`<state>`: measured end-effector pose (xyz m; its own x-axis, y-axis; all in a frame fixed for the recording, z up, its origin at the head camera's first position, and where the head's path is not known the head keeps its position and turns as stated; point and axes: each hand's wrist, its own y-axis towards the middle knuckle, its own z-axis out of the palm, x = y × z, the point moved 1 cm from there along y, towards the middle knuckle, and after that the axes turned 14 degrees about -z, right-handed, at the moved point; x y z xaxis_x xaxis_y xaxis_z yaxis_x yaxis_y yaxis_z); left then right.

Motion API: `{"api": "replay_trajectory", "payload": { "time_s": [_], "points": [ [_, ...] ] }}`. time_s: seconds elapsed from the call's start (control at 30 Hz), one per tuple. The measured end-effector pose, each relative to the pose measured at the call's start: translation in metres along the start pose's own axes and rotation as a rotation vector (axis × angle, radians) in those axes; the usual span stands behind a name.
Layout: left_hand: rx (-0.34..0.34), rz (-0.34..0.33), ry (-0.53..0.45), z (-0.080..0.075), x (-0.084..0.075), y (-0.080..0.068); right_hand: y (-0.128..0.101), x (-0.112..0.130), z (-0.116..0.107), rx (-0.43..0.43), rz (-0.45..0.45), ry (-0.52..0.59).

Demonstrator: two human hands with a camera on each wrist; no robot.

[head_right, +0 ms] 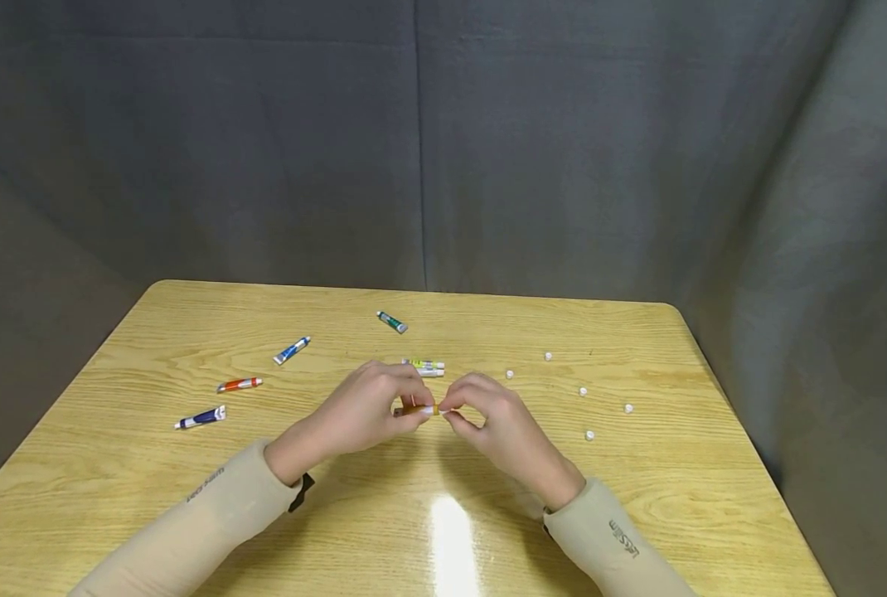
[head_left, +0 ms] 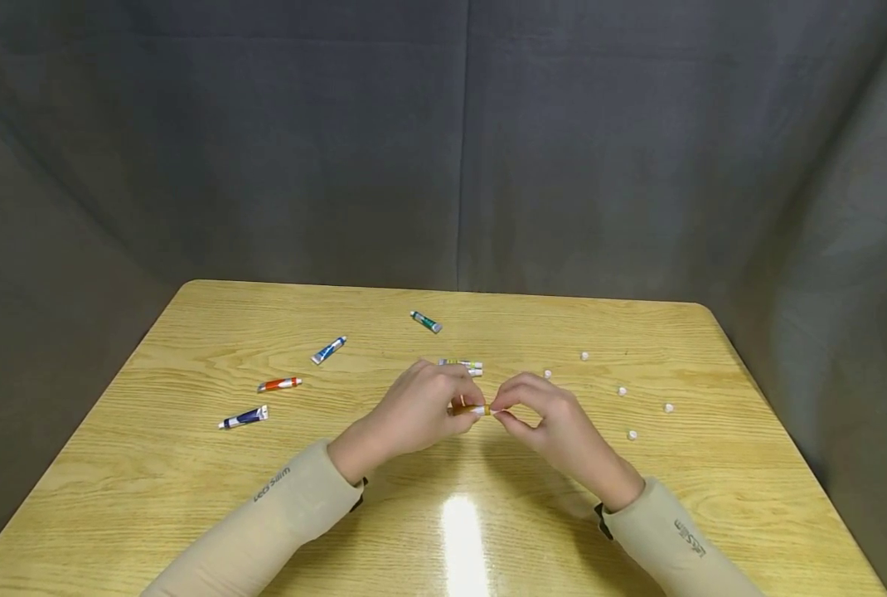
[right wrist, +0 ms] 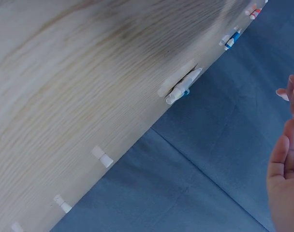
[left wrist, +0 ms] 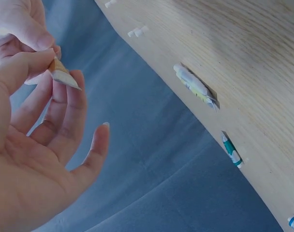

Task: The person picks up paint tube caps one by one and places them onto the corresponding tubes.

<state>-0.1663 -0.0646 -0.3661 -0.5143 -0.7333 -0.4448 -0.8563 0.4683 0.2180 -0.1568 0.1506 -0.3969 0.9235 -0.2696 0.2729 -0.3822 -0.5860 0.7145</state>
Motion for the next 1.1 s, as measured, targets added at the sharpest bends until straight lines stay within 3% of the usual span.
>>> {"api": "replay_trajectory", "payload": {
  "time_s": [0.1, 0.33, 0.63, 1.1],
  "points": [
    [-0.004, 0.013, 0.0, -0.0011, -0.0001, 0.0003, 0.001, 0.0005, -0.0008, -0.004, 0.01, 0.003],
    [-0.023, 0.041, -0.005, -0.0015, 0.001, -0.0001, -0.0019, -0.0012, 0.0001, -0.006, 0.157, 0.054],
    [-0.062, 0.036, -0.027, -0.005, -0.0006, -0.0008, 0.0005, 0.0004, -0.0021, -0.035, 0.281, 0.112],
    [-0.103, 0.076, 0.031, -0.0067, -0.0042, -0.0016, 0.005, 0.0029, -0.0073, -0.022, 0.313, 0.133]
  ]
}}
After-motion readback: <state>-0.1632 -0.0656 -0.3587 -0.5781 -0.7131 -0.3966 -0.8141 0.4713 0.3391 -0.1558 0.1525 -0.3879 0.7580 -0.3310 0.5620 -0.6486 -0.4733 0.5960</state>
